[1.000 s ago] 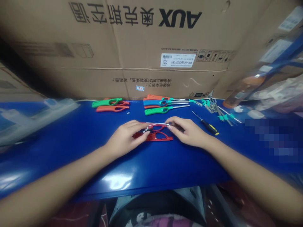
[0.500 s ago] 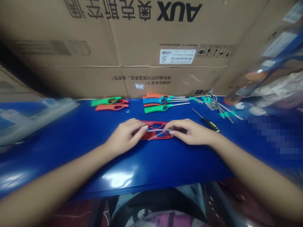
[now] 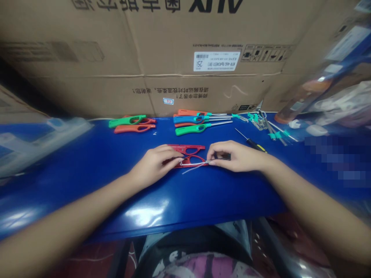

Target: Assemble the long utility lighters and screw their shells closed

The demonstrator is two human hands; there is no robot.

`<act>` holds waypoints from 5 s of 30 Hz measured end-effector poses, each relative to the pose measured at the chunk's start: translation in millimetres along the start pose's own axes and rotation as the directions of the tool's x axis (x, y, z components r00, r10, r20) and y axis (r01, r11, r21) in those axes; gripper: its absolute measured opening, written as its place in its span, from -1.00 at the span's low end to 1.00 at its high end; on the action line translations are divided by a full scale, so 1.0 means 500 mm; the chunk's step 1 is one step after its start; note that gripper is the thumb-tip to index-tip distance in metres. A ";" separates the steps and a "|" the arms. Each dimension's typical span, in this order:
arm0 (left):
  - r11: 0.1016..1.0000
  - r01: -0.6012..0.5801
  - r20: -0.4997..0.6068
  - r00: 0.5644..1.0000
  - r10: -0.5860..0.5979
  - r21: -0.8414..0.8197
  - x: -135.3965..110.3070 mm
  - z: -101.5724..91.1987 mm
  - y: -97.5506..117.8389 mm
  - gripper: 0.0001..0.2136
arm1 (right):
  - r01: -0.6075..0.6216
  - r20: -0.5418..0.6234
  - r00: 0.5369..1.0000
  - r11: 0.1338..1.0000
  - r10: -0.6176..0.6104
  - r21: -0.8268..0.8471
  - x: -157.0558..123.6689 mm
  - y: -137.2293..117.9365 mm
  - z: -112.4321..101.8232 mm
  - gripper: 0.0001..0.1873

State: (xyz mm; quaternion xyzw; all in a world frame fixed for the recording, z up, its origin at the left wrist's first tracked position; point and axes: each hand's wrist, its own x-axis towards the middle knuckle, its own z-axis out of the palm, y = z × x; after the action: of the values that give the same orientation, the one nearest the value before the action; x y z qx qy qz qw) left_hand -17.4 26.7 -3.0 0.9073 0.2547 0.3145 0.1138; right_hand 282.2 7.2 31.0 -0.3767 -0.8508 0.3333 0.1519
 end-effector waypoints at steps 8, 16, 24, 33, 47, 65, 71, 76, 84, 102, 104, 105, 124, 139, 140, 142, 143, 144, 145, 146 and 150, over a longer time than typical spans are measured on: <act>0.999 0.025 0.042 0.999 -0.024 -0.029 -0.003 0.006 -0.002 -0.83 | 0.073 -0.034 0.997 0.994 -0.076 -0.084 0.002 0.020 -0.006 -0.84; 0.998 0.055 0.068 0.996 -0.052 -0.035 -0.005 0.007 -0.006 -0.83 | 0.110 -0.026 0.993 0.980 -0.116 -0.164 0.002 0.021 -0.001 -0.84; 0.998 0.059 0.041 0.997 -0.058 -0.027 -0.005 0.011 -0.004 -0.83 | 0.106 -0.025 0.993 0.971 -0.114 -0.215 0.003 0.013 -0.002 -0.82; 0.993 0.105 0.009 0.994 -0.105 -0.057 -0.004 0.019 0.003 -0.83 | 0.120 -0.007 0.991 0.923 -0.131 -0.366 0.003 0.013 0.000 -0.83; 0.980 0.160 -0.008 0.987 -0.162 -0.116 0.002 0.033 0.002 -0.84 | 0.097 -0.010 0.994 0.920 -0.109 -0.380 0.014 -0.010 0.017 -0.84; 0.998 0.051 0.073 0.996 -0.054 0.043 0.003 0.032 0.023 -0.78 | 0.050 -0.017 0.998 0.914 -0.062 -0.404 0.009 -0.006 0.013 -0.83; 0.982 0.009 0.182 0.982 -0.044 0.191 -0.004 0.018 0.042 -0.72 | 0.034 -0.019 0.999 0.909 -0.046 -0.416 0.005 -0.010 0.013 -0.86; 0.963 -0.085 0.262 0.965 0.016 0.254 -0.006 0.003 0.047 -0.68 | 0.030 -0.018 0.999 0.911 -0.041 -0.412 0.003 -0.006 0.011 -0.90; 0.861 -0.216 0.283 0.955 0.088 0.460 -0.008 -0.001 0.055 -0.72 | 0.001 -0.014 1.000 0.921 -0.007 -0.389 -0.001 -0.006 0.006 -0.95; 0.967 -0.068 0.268 0.963 0.000 0.246 -0.008 0.002 0.036 -0.71 | -0.093 0.001 0.995 0.972 0.096 -0.217 0.001 -0.003 0.007 -0.90; 0.980 -0.032 0.250 0.968 -0.018 0.197 -0.009 0.001 0.035 -0.72 | -0.038 -0.048 0.998 0.974 0.028 -0.223 -0.001 -0.005 0.011 -0.88; 0.985 -0.016 0.236 0.971 -0.025 0.171 -0.008 0.001 0.034 -0.71 | -0.014 -0.067 0.998 0.976 0.000 -0.216 -0.001 -0.007 0.015 -0.84; 0.992 0.119 0.280 0.955 -0.100 -0.050 -0.007 0.007 0.030 -0.60 | 0.172 -0.059 0.977 0.922 -0.205 -0.347 0.012 -0.005 0.054 -0.85; 0.998 0.017 0.302 0.953 0.001 -0.057 -0.006 0.008 0.029 -0.75 | 0.118 -0.075 0.985 0.920 -0.157 -0.374 0.012 -0.004 0.056 -0.88; 0.998 0.017 0.299 0.954 0.002 -0.061 -0.006 0.008 0.029 -0.75 | 0.112 -0.073 0.986 0.919 -0.150 -0.377 0.012 -0.004 0.056 -0.89; 0.998 0.018 0.295 0.956 0.002 -0.066 -0.005 0.008 0.029 -0.74 | 0.097 -0.071 0.988 0.920 -0.134 -0.379 0.013 -0.004 0.056 -0.89; 0.997 0.020 0.296 0.955 0.001 -0.069 -0.005 0.008 0.029 -0.74 | 0.093 -0.072 0.989 0.922 -0.129 -0.376 0.013 -0.003 0.056 -0.89; 0.997 0.022 0.297 0.955 0.000 -0.070 -0.005 0.008 0.029 -0.74 | 0.089 -0.075 0.989 0.925 -0.125 -0.370 0.014 -0.003 0.056 -0.88; 0.997 0.023 0.298 0.955 -0.001 -0.070 -0.005 0.008 0.029 -0.74 | 0.088 -0.080 0.989 0.928 -0.125 -0.362 0.015 -0.002 0.057 -0.88; 0.997 0.023 0.298 0.955 -0.002 -0.068 -0.005 0.009 0.029 -0.74 | 0.086 -0.088 0.988 0.931 -0.125 -0.355 0.016 -0.002 0.058 -0.89; 0.998 0.010 0.286 0.958 0.009 -0.066 -0.005 0.010 0.028 -0.74 | 0.083 -0.110 0.986 0.935 -0.128 -0.344 0.016 -0.001 0.058 -0.90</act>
State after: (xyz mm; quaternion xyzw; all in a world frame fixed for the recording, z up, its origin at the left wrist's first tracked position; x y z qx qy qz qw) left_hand -10.5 13.2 -3.2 0.9389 0.2252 0.1884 0.1797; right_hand 261.9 -0.2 10.1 -0.3720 -0.9026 0.1485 0.1580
